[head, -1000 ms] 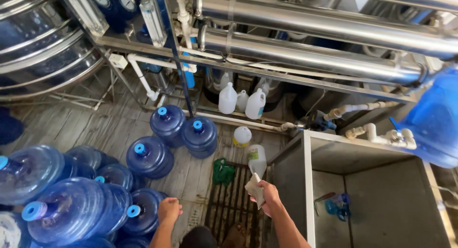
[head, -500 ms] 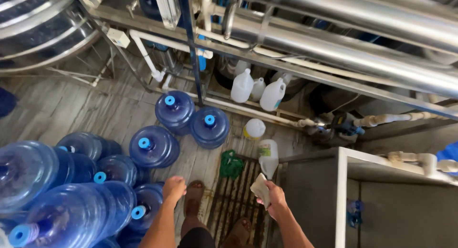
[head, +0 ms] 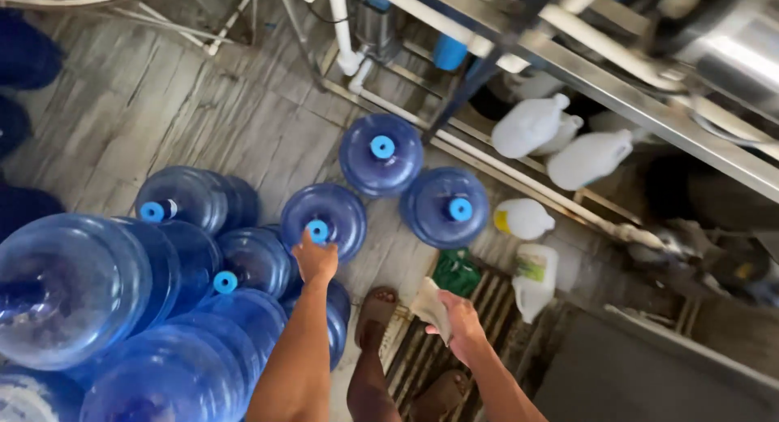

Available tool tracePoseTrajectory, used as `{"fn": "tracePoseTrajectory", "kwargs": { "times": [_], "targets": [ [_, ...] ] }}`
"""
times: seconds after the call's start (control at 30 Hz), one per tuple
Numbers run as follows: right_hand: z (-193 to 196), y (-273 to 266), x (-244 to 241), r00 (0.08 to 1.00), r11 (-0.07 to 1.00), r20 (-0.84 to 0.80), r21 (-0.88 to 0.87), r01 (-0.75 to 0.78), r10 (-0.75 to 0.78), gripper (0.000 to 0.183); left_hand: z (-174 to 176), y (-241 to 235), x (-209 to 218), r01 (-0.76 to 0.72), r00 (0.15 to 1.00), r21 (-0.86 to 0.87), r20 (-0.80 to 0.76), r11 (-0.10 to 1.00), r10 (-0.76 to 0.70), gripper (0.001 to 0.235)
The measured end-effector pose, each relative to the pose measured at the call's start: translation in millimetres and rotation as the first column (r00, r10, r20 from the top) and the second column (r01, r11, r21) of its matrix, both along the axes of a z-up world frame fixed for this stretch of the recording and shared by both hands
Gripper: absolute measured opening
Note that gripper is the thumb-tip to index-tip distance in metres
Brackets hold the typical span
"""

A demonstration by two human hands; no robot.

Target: Washing and scrubbing large plastic water jugs using a sponge and soapy water at an industrial sink.

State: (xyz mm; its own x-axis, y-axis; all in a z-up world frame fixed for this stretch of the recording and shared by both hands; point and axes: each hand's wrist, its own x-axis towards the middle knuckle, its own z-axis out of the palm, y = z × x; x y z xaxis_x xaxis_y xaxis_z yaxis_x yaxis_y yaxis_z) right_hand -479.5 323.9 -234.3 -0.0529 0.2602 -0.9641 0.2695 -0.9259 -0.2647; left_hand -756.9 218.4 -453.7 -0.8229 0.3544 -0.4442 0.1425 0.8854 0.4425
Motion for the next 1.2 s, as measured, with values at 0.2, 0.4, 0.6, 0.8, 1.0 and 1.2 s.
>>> {"fn": "tracePoseTrajectory", "kwargs": {
  "times": [0.2, 0.4, 0.6, 0.8, 1.0, 1.2],
  "targets": [
    [-19, 21, -54, 0.925, 0.918, -0.008, 0.128, -0.376, 0.38, 0.063, -14, 25, -32, 0.068, 0.973, -0.079, 0.224, 0.995, -0.049, 0.094],
    [-43, 28, -46, 0.969, 0.96, -0.033, 0.15, -0.238, 0.245, 0.062, 6, 41, -26, -0.095, 0.983, -0.265, 0.129, 0.959, 0.133, 0.055],
    [-12, 18, -5, 0.984, 0.981, -0.023, 0.09, -0.172, 0.174, 0.05, 35, 12, 8, -0.018, 0.991, -0.262, 0.121, 0.965, 0.051, 0.064],
    [-37, -20, 95, 0.998, 0.958, -0.065, 0.285, 0.024, -0.006, 0.046, 143, -8, 66, 0.342, 0.935, -0.13, -0.053, 0.931, -0.351, 0.067],
    [15, -67, 185, 0.959, 0.911, -0.041, 0.304, 0.28, -0.281, 0.031, 346, -14, 148, 0.483, 0.875, 0.074, -0.067, 0.872, -0.479, 0.057],
    [70, -174, 297, 0.636, 0.589, -0.144, 0.266, 0.763, -0.758, 0.036, 508, -43, 273, 0.467, 0.778, 0.81, -0.186, 0.354, -0.6, 0.039]
  ]
}}
